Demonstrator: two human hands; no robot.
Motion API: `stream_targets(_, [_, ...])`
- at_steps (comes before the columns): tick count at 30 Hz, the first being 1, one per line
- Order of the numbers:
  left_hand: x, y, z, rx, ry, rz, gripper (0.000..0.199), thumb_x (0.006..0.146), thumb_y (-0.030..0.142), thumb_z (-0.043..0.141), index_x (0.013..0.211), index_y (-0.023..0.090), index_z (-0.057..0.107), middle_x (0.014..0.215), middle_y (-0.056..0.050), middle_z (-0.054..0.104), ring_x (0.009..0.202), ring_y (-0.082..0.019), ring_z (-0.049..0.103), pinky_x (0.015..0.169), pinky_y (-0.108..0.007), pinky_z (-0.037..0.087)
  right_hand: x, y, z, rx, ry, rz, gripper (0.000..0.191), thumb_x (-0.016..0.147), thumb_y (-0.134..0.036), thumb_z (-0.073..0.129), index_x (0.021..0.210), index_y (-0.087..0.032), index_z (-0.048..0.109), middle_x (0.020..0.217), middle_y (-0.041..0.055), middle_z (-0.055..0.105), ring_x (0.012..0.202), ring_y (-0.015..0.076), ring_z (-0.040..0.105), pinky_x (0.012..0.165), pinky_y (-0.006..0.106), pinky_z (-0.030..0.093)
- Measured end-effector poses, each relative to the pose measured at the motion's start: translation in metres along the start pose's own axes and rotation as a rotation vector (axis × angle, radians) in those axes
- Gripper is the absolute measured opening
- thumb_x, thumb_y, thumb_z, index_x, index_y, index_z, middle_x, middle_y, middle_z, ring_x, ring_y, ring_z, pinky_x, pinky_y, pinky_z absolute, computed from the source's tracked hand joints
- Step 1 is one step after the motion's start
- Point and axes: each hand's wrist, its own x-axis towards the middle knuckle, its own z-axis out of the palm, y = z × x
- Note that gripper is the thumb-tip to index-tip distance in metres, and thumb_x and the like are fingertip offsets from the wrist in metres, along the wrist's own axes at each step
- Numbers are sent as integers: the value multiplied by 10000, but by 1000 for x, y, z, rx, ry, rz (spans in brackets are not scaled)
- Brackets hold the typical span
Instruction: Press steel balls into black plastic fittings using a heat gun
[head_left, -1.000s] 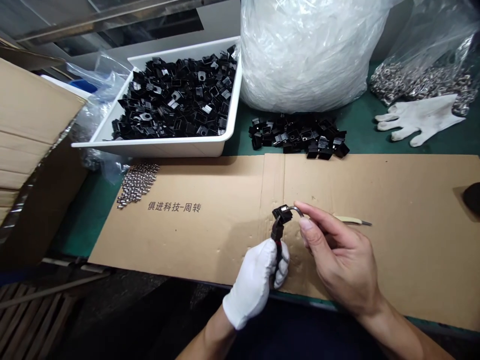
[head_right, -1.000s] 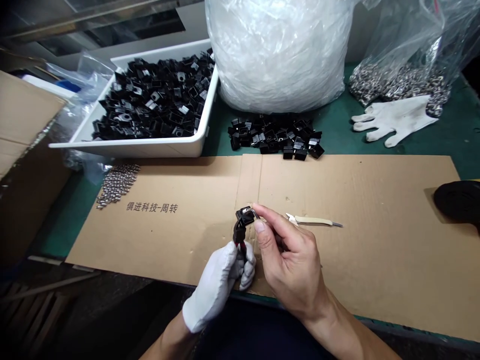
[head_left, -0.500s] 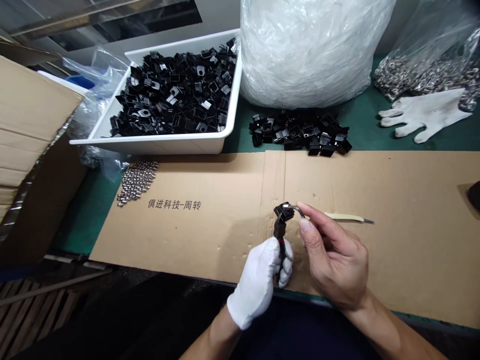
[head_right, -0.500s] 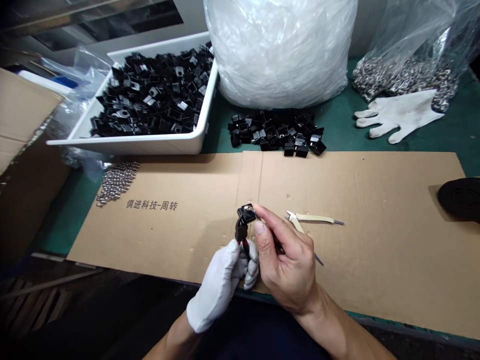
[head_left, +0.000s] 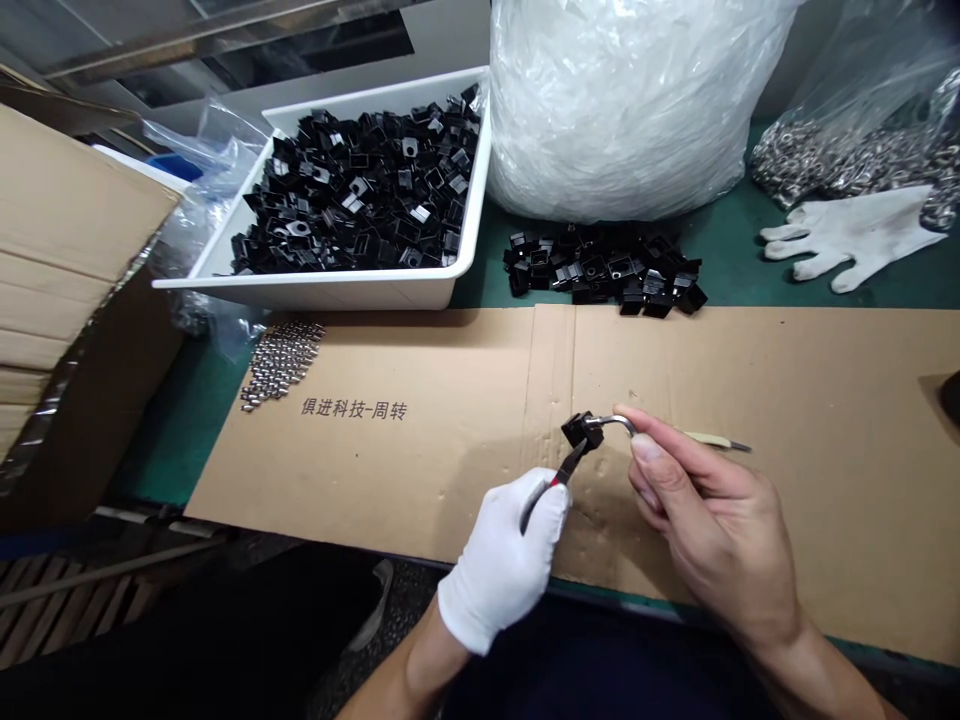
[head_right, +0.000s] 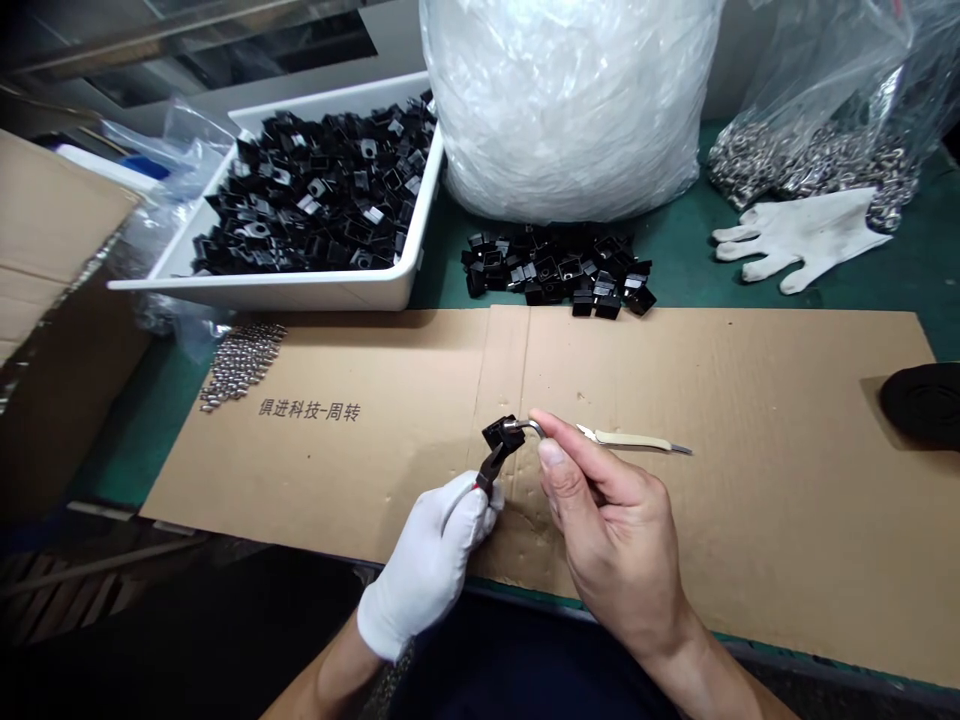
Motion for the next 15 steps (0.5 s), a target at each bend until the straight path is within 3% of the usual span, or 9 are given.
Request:
stream_targets(8, [1,6,-10,186,8,123,347,1088,378,412,795,208,489,753,9,552,670,-139,465,704,-288,369,-2,-7,-4,111,-55,124,370,1060,-410,679,1399,-264,689,693,-15,374,575,95,331,460,201,275])
stream_targets(15, [1,1,-18,320,9,187,273,1062,341,457,841,205,540,803,-9,618,697,-148,530,718,-278,408,-1,-9,-5,129,-73,175,391,1047,-441,690,1368,-219,697,687,-22,378,542,82,321,436,184,259])
